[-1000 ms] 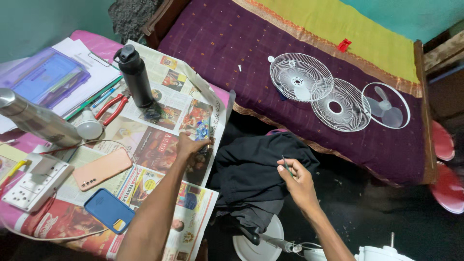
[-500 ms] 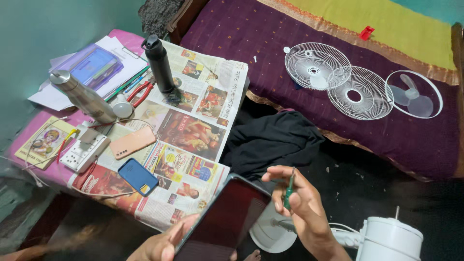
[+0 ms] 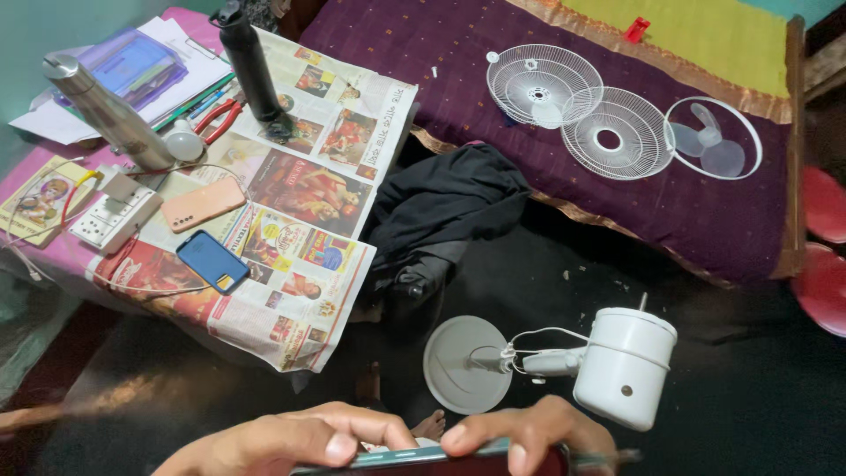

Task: The person disassembles a white pedestal fan using a screwdriver. They remove the outer casing, motor housing, and internal components, placing the parts on a nearby bed.

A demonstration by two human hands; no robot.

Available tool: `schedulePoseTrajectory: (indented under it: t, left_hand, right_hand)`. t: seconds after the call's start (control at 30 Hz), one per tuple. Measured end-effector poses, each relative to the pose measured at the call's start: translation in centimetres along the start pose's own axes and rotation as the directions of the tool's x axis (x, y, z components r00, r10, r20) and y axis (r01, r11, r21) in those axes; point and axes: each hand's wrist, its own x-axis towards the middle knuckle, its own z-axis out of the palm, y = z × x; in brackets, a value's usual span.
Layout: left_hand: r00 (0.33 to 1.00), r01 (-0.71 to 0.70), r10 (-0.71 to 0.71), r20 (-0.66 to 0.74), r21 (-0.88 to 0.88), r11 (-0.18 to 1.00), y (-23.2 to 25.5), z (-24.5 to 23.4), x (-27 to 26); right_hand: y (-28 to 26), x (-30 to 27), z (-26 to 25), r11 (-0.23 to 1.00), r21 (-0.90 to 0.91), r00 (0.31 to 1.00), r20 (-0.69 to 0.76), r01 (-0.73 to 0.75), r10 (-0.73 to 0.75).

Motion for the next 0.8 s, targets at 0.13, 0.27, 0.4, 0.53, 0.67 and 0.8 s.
schedulePoseTrajectory:
  t: [0.13, 0.27, 0.4, 0.53, 0.67, 0.8]
  left_hand:
    - [0.795, -0.439, 0.606, -0.045, 0.647, 0.624, -2.8, 1.6, 2.3]
    - [0.459, -0.316, 0.863, 0.21, 0.947, -0.062, -5.7, -0.2, 6.0]
    - [0.162, -0.509, 0.987, -0.004, 0.857, 0.087, -9.7, 2.9, 8.3]
    - [0.714, -0.568, 0.589, -0.38, 0.177, 0.803, -6.7, 5.2, 5.1]
    - [0.805, -0.562, 0.566, -0.178, 0.078, 0.824, -6.3, 6.2, 4.2]
    - [0.234, -0.832, 0.935, 0.266, 0.553, 0.051, -9.6, 6.9, 6.2]
  right_hand:
    - [-3.5, -5.2, -0.6, 0.921, -0.389, 0.993, -0.085, 0.039, -0.078]
    - [-5.2, -9.5, -1.6, 0.809, -0.586, 0.973, -0.207, -0.045, -0.097]
    - [-6.3, -12.2, -3.3, 0.583, -0.764, 0.925, -0.377, -0.278, -0.052]
    - [-7.6, -13.9, -5.6, 0.155, -0.819, 0.831, -0.556, -0.553, 0.024]
    - [-8.2, -15.1, -7.0, -0.234, -0.728, 0.734, -0.675, -0.645, 0.076]
    - [-7.8, -15.8, -8.5, -0.451, -0.63, 0.659, -0.744, -0.632, 0.115]
